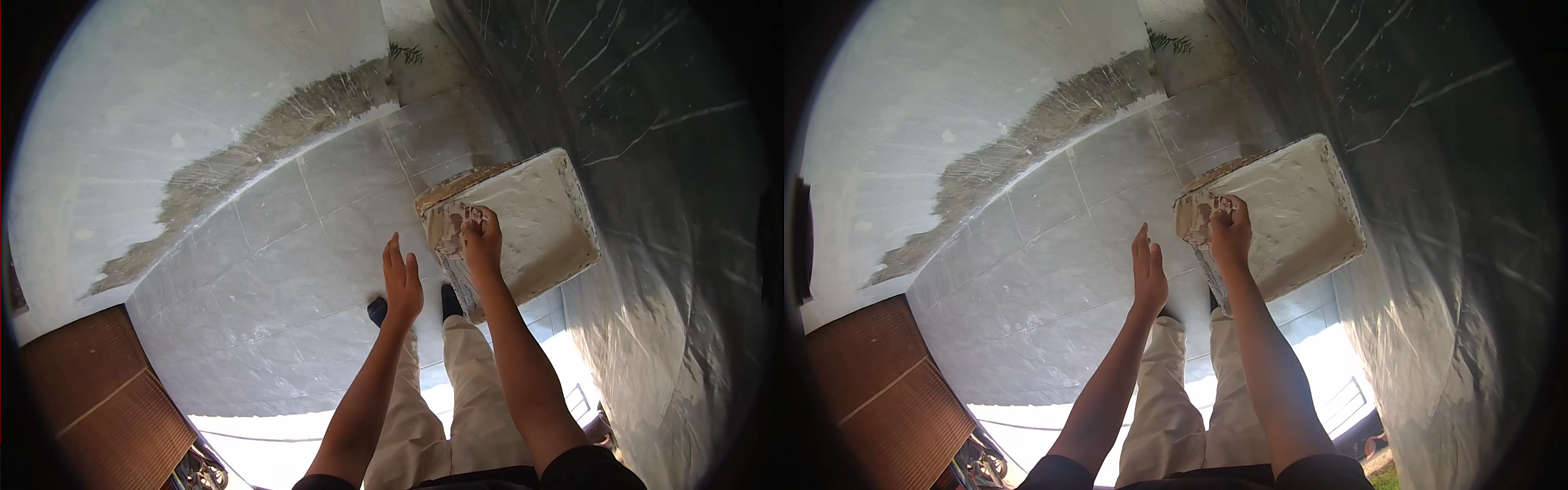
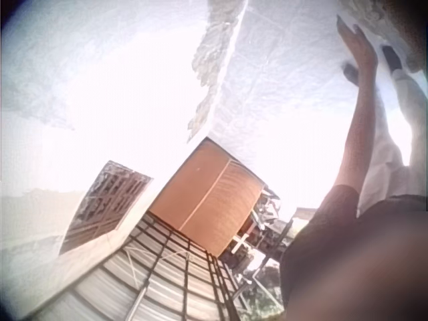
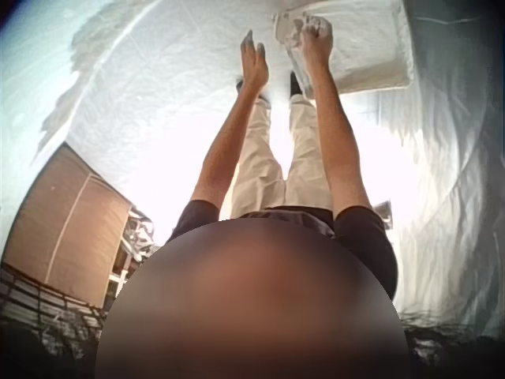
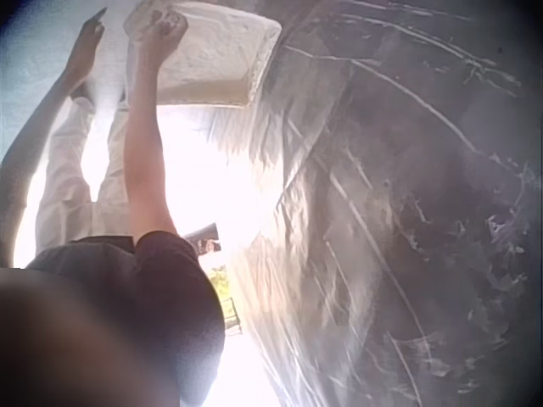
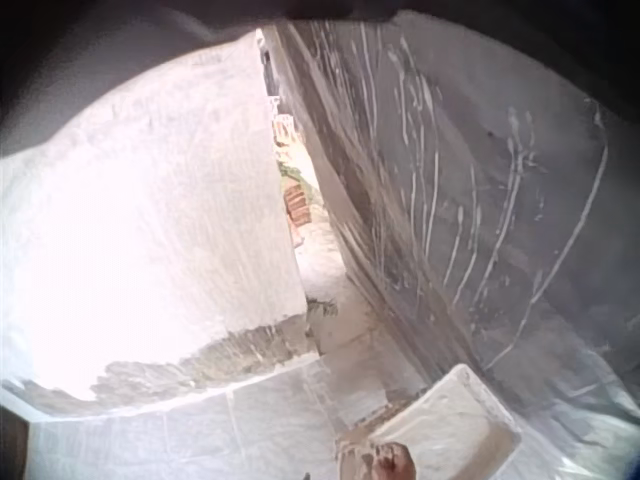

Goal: The person applies wall putty to a building wall using a putty knife.

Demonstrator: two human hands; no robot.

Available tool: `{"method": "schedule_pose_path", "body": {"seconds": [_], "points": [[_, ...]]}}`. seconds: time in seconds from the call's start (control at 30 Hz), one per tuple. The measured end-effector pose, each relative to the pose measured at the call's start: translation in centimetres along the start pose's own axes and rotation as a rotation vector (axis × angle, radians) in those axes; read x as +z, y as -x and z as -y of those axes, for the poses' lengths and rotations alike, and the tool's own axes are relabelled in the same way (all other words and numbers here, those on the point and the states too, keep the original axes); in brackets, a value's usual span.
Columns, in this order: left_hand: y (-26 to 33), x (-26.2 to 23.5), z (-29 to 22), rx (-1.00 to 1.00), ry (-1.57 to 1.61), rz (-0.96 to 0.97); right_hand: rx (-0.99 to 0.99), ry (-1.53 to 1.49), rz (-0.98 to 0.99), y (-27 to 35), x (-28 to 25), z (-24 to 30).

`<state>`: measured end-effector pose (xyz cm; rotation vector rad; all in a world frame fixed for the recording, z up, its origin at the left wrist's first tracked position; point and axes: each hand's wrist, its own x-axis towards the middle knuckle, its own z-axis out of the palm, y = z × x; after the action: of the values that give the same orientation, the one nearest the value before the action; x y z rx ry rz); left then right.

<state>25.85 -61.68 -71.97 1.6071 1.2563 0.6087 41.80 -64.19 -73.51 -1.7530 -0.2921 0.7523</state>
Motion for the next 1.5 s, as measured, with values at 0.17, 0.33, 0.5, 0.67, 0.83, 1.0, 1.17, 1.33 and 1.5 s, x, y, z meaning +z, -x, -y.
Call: {"method": "schedule_pose_path", "body": {"seconds": [0.17, 0.33, 0.5, 0.67, 0.83, 1.0, 1.17, 1.33, 1.5], "points": [[-1.7, -4.9, -3.3, 0.085, 0.014, -0.031, 0.17, -0.328, 0.045, 2.5, 2.6, 6.9], [-4.6, -12.1, -8.6, 0.26, -0.049, -0.112, 0.11, -0.617, 0.184, 4.0, 6.7, 13.5], [-6.9, -20.1, -13.4, 0.383, -0.016, -0.239, 0.103, -0.828, 0.296, 8.0, 12.5, 23.1], [-8.1, -27.1, -18.4, 0.512, 0.019, -0.353, -0.003, -0.949, 0.483, 10.7, 16.9, 30.1], [-8.6, -33.9, -22.7, 0.609, 0.056, -0.431, -0.093, -0.845, 0.664, 13.0, 20.5, 35.8], [-9.7, -39.1, -26.3, 0.734, 0.027, -0.528, -0.172, -0.943, 0.814, 15.3, 23.5, 42.2], [-11.6, -44.1, -29.1, 0.771, -0.011, -0.589, -0.238, -0.947, 0.866, 15.7, 27.1, 47.6], [-14.5, -49.5, -33.0, 0.884, -0.083, -0.663, -0.325, -1.01, 0.961, 15.5, 30.3, 54.2], [-18.5, -53.7, -37.0, 0.959, -0.144, -0.72, -0.346, -1.035, 0.985, 15.7, 32.5, 60.8]]}}
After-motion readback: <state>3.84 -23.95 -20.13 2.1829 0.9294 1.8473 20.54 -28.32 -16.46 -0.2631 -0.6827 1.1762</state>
